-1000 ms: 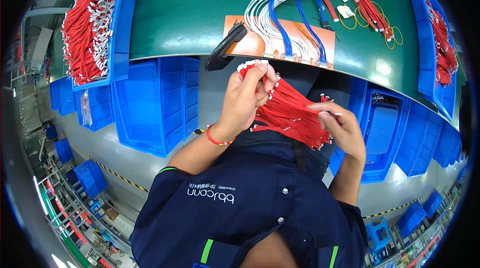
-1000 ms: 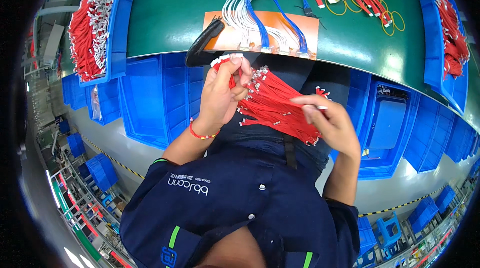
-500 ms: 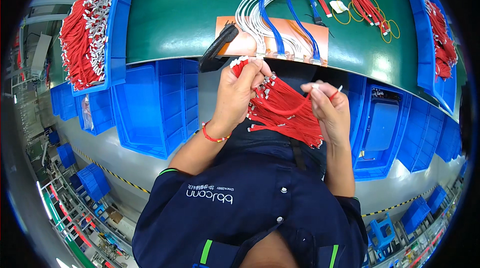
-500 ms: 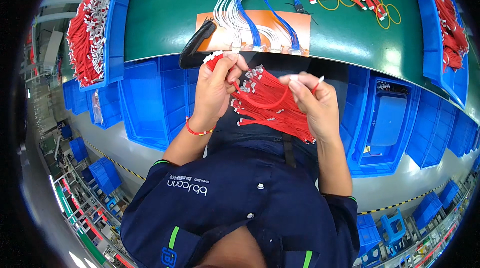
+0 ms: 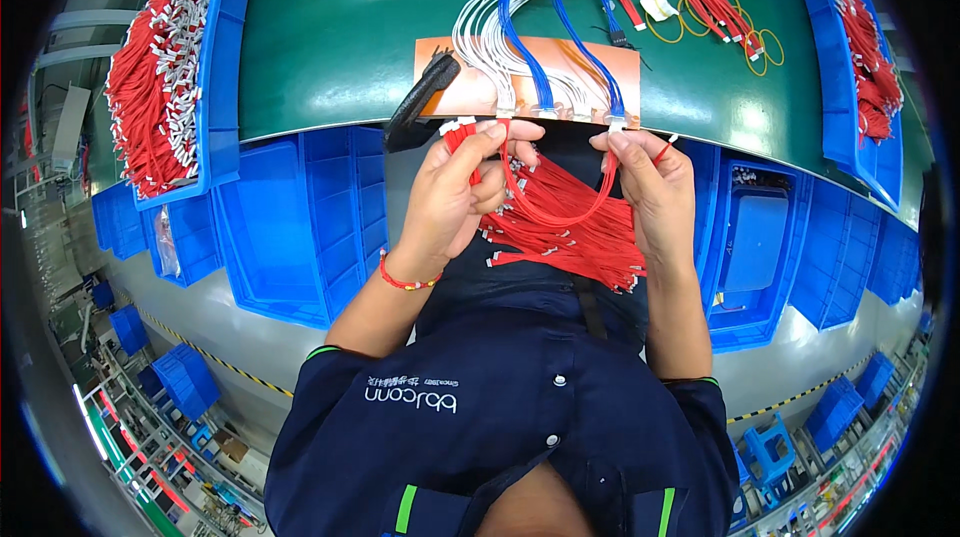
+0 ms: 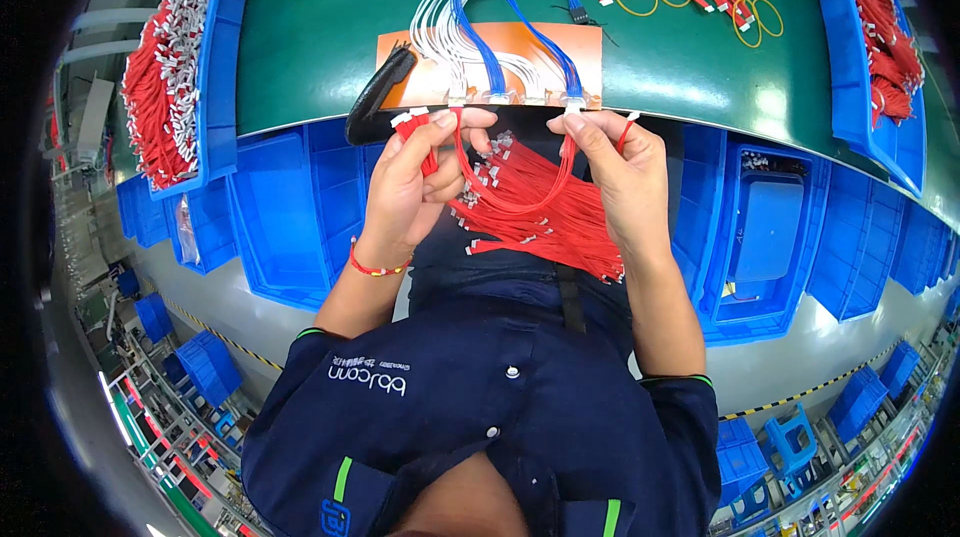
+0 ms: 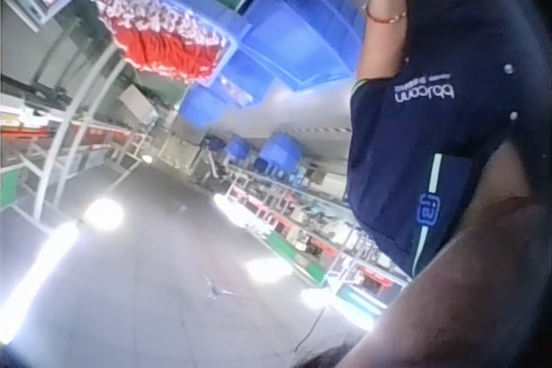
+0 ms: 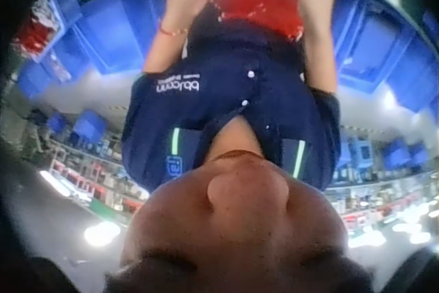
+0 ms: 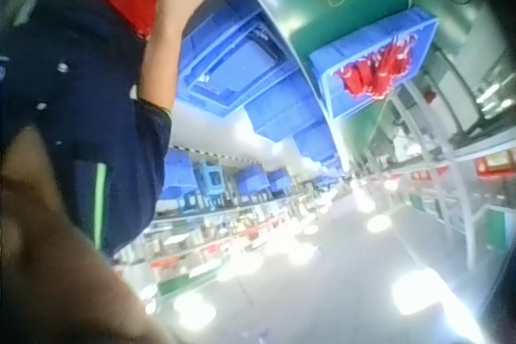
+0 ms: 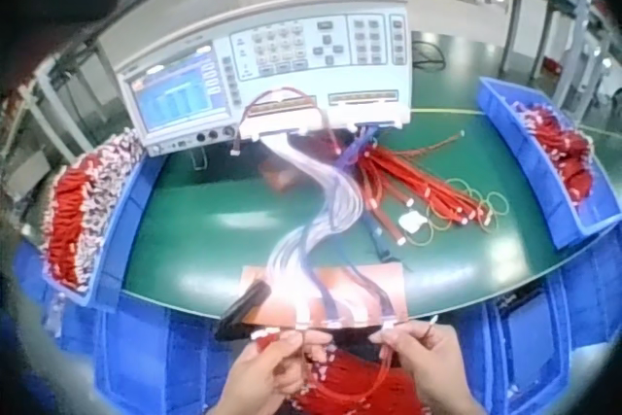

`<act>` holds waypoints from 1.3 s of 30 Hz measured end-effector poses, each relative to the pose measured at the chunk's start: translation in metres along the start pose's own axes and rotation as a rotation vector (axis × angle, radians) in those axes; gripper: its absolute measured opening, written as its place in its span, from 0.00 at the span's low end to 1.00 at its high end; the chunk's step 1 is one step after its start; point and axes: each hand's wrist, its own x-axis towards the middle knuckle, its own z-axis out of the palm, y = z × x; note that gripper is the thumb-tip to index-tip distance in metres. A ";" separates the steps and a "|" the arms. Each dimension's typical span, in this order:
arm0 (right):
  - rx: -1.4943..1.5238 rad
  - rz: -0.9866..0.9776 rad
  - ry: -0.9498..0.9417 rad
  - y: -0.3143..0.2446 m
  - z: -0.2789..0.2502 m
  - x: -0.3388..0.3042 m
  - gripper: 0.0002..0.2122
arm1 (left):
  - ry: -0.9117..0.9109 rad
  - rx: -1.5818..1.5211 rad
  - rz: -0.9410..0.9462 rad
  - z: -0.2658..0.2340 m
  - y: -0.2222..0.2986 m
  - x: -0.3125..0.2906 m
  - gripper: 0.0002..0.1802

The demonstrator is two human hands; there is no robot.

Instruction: The person bundles and organizes bunches of red, blue, and white wire harnesses by hand at a factory workbench, securing each bundle with rubber bands.

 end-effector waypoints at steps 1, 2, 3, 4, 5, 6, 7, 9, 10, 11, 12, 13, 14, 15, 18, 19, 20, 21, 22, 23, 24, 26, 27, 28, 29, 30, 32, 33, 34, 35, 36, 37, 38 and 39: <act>0.055 0.055 -0.009 0.000 -0.002 0.000 0.10 | 0.000 0.000 0.000 0.001 0.000 -0.002 0.19; 0.109 0.110 -0.019 0.000 -0.003 0.000 0.09 | -0.011 -0.021 -0.017 0.002 0.000 -0.005 0.19; 0.108 0.110 -0.019 0.001 -0.001 0.000 0.09 | -0.021 -0.043 -0.035 0.002 -0.001 -0.007 0.19; 0.150 0.089 0.007 0.003 0.001 -0.001 0.09 | -0.022 -0.044 -0.036 0.003 -0.002 -0.009 0.19; 0.192 0.067 0.033 0.004 0.003 -0.001 0.09 | -0.025 -0.053 -0.051 0.003 -0.003 -0.011 0.19; 0.190 0.067 0.034 0.004 0.002 -0.001 0.09 | -0.029 -0.061 -0.066 0.003 -0.003 -0.012 0.19; 0.186 0.074 0.036 0.004 0.002 -0.001 0.09 | -0.015 -0.066 -0.075 0.004 -0.003 -0.014 0.19; 0.181 0.083 0.035 0.003 0.002 -0.001 0.09 | -0.006 -0.060 -0.069 0.002 -0.005 -0.015 0.19; 0.177 0.090 0.042 0.002 0.003 -0.001 0.09 | -0.001 -0.051 -0.065 0.001 -0.005 -0.015 0.19; 0.173 0.098 0.048 0.001 0.003 -0.001 0.09 | -0.002 -0.052 -0.065 0.002 -0.005 -0.014 0.19; 0.172 0.097 0.049 0.001 0.003 -0.001 0.09 | -0.008 -0.051 -0.063 0.003 -0.004 -0.014 0.20; 0.171 0.101 0.044 0.001 0.003 0.000 0.09 | -0.012 -0.049 -0.059 0.003 -0.004 -0.014 0.20; 0.171 0.105 0.039 0.001 0.003 0.000 0.09 | -0.011 -0.048 -0.059 0.003 -0.004 -0.015 0.20; 0.172 0.105 0.038 0.002 0.003 0.000 0.09 | -0.011 -0.051 -0.055 0.003 -0.004 -0.015 0.20; 0.175 0.103 0.031 0.003 0.001 0.000 0.09 | -0.013 -0.050 -0.055 0.004 -0.004 -0.013 0.20; 0.169 0.104 0.033 0.002 0.002 0.000 0.09 | -0.008 -0.045 -0.055 0.004 -0.004 -0.013 0.20; 0.162 0.105 0.034 0.002 0.002 0.000 0.09 | -0.008 -0.045 -0.055 0.004 -0.005 -0.013 0.20; 0.162 0.105 0.034 0.002 0.001 0.000 0.09 | -0.012 -0.044 -0.053 0.004 -0.005 -0.013 0.20; 0.158 0.107 0.036 0.003 0.001 0.000 0.09 | -0.016 -0.043 -0.051 0.004 -0.005 -0.013 0.20; 0.155 0.109 0.037 0.003 0.002 0.000 0.09 | -0.014 -0.043 -0.050 0.003 -0.005 -0.013 0.20; 0.155 0.110 0.036 0.004 0.003 -0.001 0.09 | -0.015 -0.045 -0.049 0.002 -0.006 -0.013 0.20; 0.226 0.124 0.055 0.004 0.007 -0.002 0.10 | -0.018 -0.048 -0.048 0.002 -0.006 -0.012 0.20; 0.226 0.124 0.055 0.004 0.009 -0.003 0.10 | -0.020 -0.048 -0.049 0.003 -0.006 -0.012 0.20; 0.261 0.118 0.074 0.004 0.011 -0.004 0.11 | -0.023 -0.048 -0.052 0.003 -0.006 -0.011 0.20; 0.297 0.112 0.093 0.005 0.013 -0.005 0.12 | -0.026 -0.048 -0.052 0.004 -0.005 -0.009 0.20; 0.296 0.110 0.096 0.005 0.015 -0.004 0.12 | -0.028 -0.052 -0.048 0.005 -0.005 -0.007 0.20; 0.353 0.114 0.120 0.006 0.018 -0.004 0.13 | -0.026 -0.051 -0.040 0.007 -0.003 -0.003 0.20; 0.355 0.111 0.119 0.006 0.018 -0.004 0.13 | -0.028 -0.060 -0.031 0.009 -0.003 0.000 0.20; 0.368 0.124 0.104 0.006 0.017 -0.003 0.13 | -0.028 -0.070 -0.022 0.009 -0.002 0.003 0.20; 0.382 0.136 0.089 0.006 0.016 -0.003 0.14 | -0.030 -0.068 -0.018 0.008 -0.001 0.005 0.20; 0.384 0.132 0.086 0.005 0.014 -0.002 0.14 | -0.046 -0.069 -0.010 0.006 -0.001 0.007 0.20; 0.355 0.155 0.032 0.004 0.009 -0.002 0.13 | -0.062 -0.070 -0.001 0.004 -0.001 0.008 0.21; 0.325 0.178 -0.023 0.003 0.006 -0.001 0.13 | -0.064 -0.065 0.007 0.003 -0.001 0.008 0.21; 0.229 0.146 0.003 0.000 0.004 -0.005 0.13 | -0.062 -0.066 0.004 0.002 -0.002 0.006 0.21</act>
